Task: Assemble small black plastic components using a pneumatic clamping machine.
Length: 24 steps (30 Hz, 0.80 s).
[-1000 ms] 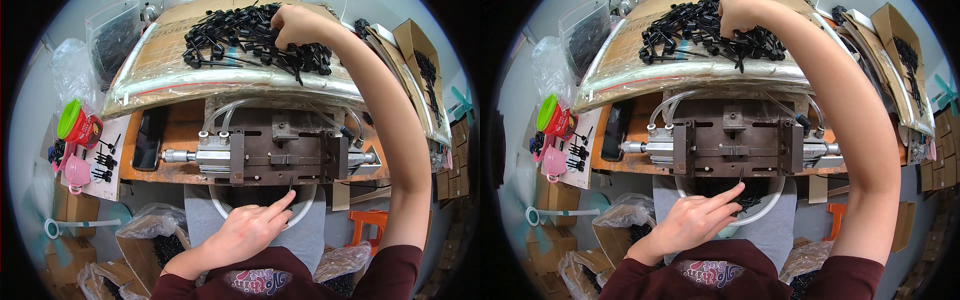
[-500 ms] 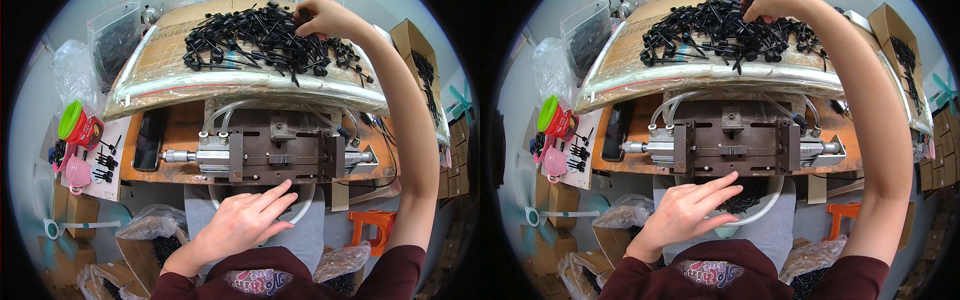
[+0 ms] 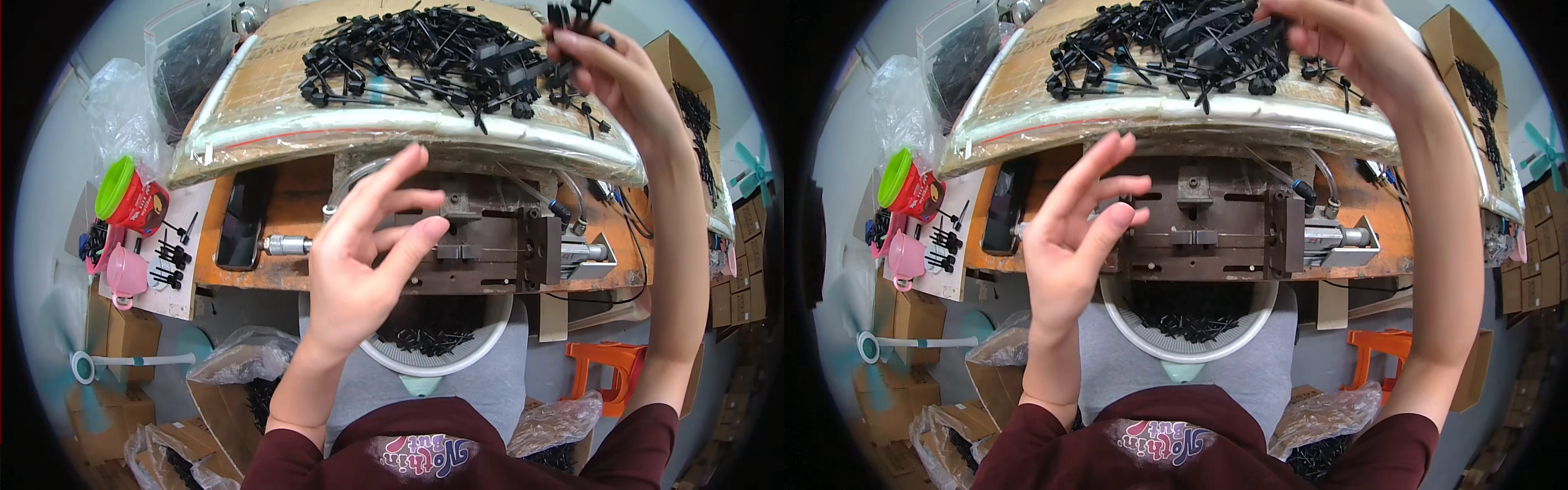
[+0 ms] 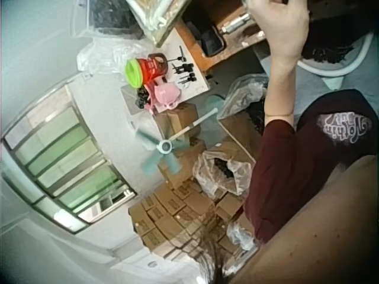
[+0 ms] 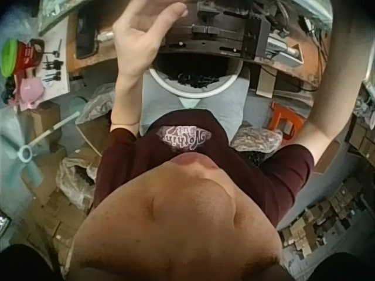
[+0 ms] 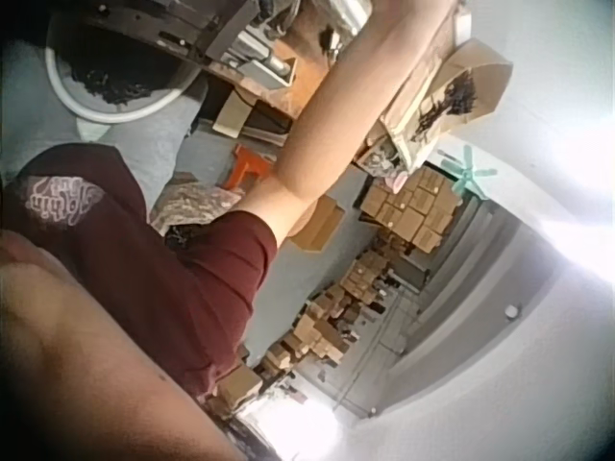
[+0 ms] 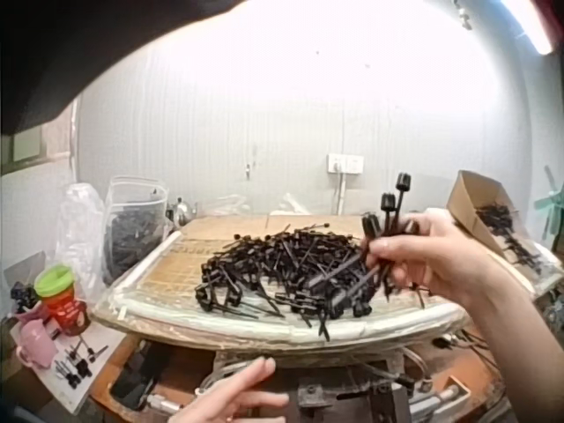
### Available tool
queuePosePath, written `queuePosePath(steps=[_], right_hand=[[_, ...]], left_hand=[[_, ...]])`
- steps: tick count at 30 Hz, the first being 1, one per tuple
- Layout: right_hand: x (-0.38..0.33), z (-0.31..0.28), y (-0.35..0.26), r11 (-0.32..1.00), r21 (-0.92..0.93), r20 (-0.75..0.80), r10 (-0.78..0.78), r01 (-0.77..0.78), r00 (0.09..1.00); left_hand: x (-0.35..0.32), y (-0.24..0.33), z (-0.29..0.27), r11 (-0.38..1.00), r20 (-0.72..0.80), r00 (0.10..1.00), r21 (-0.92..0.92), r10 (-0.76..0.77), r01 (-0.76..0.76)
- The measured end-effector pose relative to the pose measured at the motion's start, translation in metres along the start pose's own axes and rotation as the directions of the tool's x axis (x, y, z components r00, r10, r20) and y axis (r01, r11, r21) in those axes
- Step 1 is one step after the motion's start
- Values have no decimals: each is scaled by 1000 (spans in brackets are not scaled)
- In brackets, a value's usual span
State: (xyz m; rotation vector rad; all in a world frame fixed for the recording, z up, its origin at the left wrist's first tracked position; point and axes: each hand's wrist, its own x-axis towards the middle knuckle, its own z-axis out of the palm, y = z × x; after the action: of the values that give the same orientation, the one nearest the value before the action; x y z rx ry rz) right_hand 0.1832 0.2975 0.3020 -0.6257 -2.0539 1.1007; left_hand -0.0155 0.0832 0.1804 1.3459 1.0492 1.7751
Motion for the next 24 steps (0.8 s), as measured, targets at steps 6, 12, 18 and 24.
queuePosePath(steps=[6,12,18,24], right_hand=[[-94,69,-1,871,272,206,363,-409,909],[-129,60,27,843,382,65,385,-379,921],[-149,70,22,852,388,-78,410,-351,909],[-169,77,17,878,336,-133,403,-342,905]], left_hand=[[-17,12,-2,986,250,958,-55,-138,156],[-41,11,-3,867,293,953,450,81,-213],[-63,-35,13,566,432,899,725,69,-392],[-51,-34,21,459,409,912,814,-17,-356]])
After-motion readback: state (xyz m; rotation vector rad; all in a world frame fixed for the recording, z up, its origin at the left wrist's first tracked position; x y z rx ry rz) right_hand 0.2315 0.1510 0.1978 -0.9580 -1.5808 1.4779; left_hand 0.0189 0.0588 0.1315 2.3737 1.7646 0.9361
